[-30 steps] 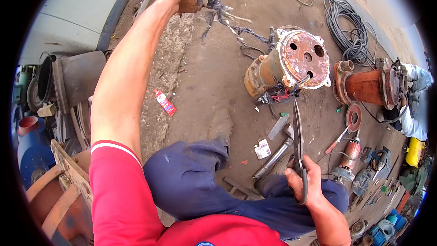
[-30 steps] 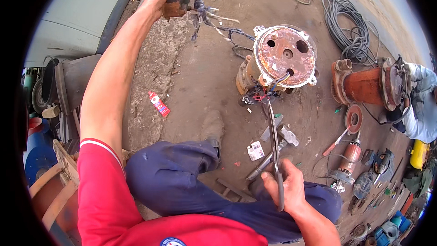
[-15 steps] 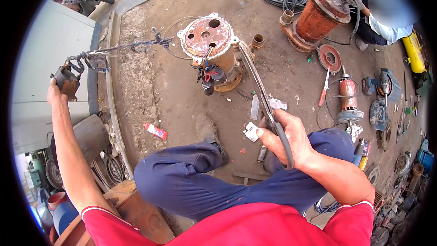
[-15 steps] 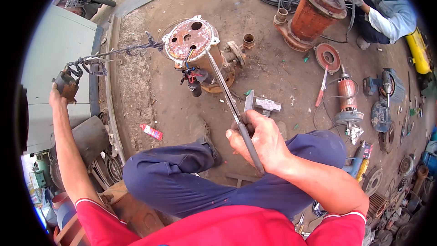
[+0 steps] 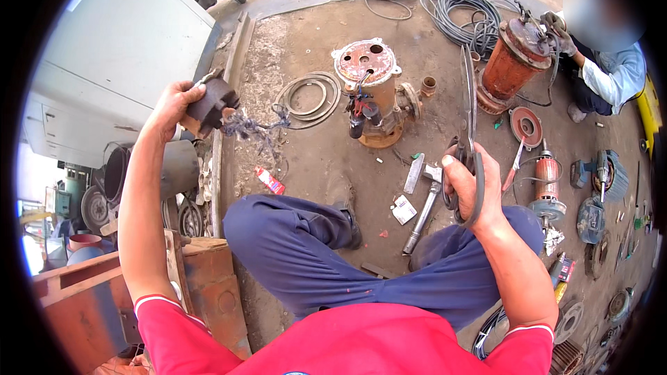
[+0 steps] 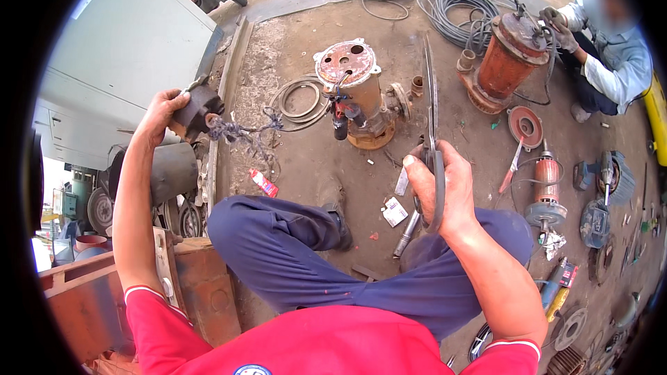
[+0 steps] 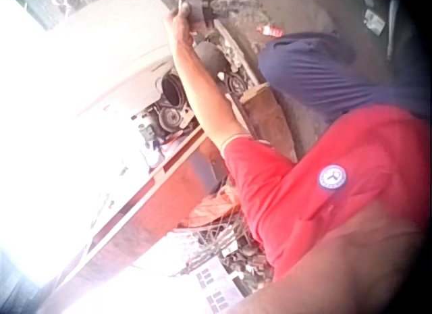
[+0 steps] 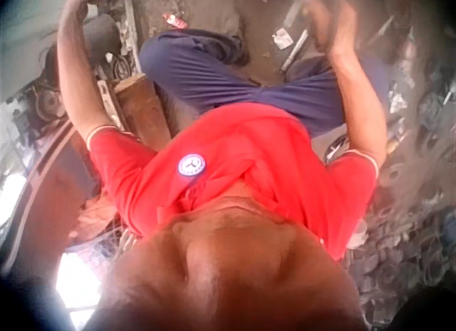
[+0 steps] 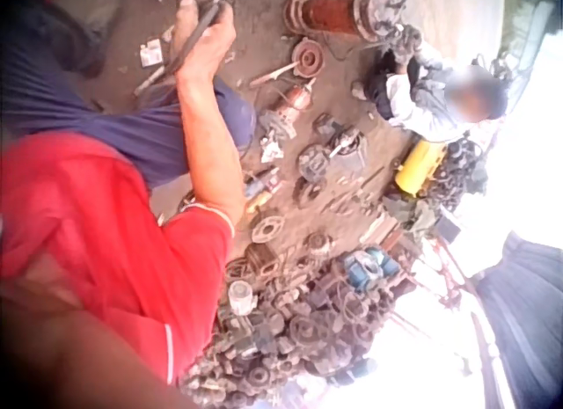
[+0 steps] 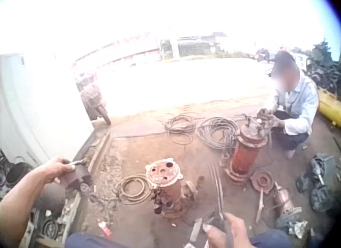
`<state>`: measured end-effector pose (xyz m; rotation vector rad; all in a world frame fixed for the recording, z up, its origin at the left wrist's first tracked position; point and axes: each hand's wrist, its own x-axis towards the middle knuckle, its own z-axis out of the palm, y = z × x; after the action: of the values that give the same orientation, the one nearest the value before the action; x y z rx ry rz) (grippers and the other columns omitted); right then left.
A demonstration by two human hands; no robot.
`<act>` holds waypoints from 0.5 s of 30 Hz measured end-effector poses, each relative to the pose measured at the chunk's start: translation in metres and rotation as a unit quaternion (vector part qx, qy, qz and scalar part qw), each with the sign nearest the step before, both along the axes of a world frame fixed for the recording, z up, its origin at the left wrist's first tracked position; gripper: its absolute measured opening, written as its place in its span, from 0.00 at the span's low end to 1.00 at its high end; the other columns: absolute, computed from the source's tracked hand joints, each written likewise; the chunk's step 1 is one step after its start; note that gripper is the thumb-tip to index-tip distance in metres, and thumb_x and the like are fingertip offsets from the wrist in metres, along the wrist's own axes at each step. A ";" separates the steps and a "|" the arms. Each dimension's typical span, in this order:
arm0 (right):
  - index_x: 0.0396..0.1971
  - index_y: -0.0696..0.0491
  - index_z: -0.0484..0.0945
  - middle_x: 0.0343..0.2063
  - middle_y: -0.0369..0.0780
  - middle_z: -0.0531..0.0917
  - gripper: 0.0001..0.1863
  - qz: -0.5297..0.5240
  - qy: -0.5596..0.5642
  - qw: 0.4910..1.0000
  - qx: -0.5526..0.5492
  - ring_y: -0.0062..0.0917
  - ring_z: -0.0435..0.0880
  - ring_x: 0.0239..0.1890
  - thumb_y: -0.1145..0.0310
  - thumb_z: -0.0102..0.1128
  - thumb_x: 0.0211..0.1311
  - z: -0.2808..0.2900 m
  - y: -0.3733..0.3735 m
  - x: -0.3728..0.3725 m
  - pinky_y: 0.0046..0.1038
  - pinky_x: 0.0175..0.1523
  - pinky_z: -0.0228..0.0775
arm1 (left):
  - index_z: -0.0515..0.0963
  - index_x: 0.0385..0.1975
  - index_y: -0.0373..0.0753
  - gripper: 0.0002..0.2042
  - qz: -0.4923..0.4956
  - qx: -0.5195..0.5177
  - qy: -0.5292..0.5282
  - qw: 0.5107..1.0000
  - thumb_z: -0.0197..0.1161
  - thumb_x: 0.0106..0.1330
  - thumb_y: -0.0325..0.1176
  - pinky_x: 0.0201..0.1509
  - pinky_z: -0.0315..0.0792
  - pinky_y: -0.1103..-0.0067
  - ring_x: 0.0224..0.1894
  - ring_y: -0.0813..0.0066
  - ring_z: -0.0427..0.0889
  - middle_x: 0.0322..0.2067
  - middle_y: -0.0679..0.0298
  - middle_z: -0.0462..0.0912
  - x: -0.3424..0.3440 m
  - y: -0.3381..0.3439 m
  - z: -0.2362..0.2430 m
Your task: The person sits on the ground and repairs a motor by hand. They use pliers to cut wires and manipulate the internal components of the motor casing. Another person is visible in the background working on a separate motor.
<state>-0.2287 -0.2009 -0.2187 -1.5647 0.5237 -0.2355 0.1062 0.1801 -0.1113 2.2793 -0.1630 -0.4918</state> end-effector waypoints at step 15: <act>0.38 0.63 0.74 0.24 0.36 0.78 0.19 0.003 0.060 0.998 -0.021 0.19 0.75 0.27 0.61 0.65 0.61 -0.030 0.024 -0.033 0.26 0.35 0.70 | 0.76 0.48 0.29 0.13 -0.134 -0.139 0.284 0.939 0.62 0.66 0.26 0.48 0.76 0.75 0.41 0.74 0.81 0.40 0.59 0.83 -0.190 -0.133 -0.117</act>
<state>-0.2621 -0.1768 -0.2487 -1.6281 0.6106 -0.1497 -0.0835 0.0472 -0.2285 1.7652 -0.2351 -1.1701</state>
